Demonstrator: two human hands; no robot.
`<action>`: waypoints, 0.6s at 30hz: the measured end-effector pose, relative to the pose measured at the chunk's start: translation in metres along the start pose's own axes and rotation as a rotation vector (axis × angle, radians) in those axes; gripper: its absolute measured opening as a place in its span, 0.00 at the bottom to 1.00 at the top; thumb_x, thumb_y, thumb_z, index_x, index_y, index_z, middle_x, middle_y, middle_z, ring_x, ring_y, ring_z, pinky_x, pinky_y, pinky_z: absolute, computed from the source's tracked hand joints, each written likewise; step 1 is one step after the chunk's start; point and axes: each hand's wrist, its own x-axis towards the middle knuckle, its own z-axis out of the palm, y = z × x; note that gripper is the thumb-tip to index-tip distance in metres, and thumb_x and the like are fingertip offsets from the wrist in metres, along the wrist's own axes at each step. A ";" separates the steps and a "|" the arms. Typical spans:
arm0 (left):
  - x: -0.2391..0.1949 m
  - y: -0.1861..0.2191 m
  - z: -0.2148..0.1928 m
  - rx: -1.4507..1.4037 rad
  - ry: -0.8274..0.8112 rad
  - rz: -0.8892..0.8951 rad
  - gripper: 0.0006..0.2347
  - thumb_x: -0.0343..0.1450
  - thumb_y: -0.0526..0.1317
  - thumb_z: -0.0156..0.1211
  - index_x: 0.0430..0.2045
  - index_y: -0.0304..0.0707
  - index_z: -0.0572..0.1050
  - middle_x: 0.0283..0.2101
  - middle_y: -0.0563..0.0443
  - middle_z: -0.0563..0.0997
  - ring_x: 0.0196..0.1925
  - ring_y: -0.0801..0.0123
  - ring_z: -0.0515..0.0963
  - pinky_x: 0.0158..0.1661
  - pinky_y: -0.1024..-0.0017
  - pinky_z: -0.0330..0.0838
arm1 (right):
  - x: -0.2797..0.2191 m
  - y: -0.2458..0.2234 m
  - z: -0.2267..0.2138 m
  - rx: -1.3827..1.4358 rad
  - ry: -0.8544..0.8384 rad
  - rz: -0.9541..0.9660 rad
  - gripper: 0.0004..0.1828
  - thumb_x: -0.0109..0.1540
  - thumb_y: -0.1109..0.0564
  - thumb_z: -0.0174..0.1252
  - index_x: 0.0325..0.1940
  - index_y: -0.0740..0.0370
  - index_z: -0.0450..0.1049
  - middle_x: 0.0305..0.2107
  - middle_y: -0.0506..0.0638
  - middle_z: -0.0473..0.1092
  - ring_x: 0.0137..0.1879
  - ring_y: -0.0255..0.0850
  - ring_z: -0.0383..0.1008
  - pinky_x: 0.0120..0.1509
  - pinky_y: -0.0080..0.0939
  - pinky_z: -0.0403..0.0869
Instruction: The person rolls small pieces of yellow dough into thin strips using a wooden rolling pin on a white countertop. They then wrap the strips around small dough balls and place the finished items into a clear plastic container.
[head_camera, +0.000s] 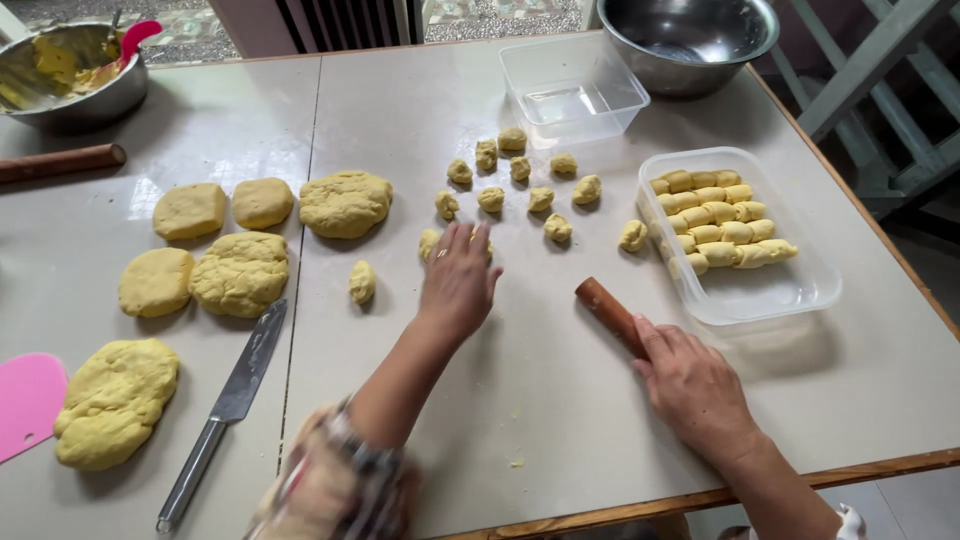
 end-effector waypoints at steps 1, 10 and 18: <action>0.013 -0.007 0.013 0.000 -0.002 -0.005 0.26 0.67 0.41 0.57 0.59 0.32 0.58 0.58 0.38 0.65 0.64 0.45 0.58 0.61 0.55 0.53 | 0.002 0.004 -0.001 0.002 -0.004 -0.004 0.33 0.54 0.49 0.56 0.64 0.52 0.61 0.43 0.45 0.68 0.44 0.43 0.71 0.43 0.46 0.72; -0.050 0.014 0.025 -0.122 0.183 0.152 0.14 0.64 0.35 0.63 0.43 0.35 0.74 0.45 0.41 0.74 0.49 0.49 0.75 0.43 0.60 0.74 | -0.009 0.019 0.003 -0.024 0.007 0.063 0.28 0.64 0.44 0.44 0.68 0.49 0.60 0.47 0.50 0.66 0.51 0.45 0.71 0.50 0.43 0.73; -0.186 0.085 -0.001 -0.080 -0.156 0.234 0.26 0.75 0.52 0.37 0.62 0.28 0.56 0.68 0.31 0.51 0.71 0.43 0.46 0.64 0.54 0.38 | 0.007 -0.004 -0.011 -0.021 0.404 -0.078 0.25 0.63 0.42 0.50 0.61 0.52 0.70 0.50 0.48 0.66 0.59 0.46 0.67 0.53 0.44 0.66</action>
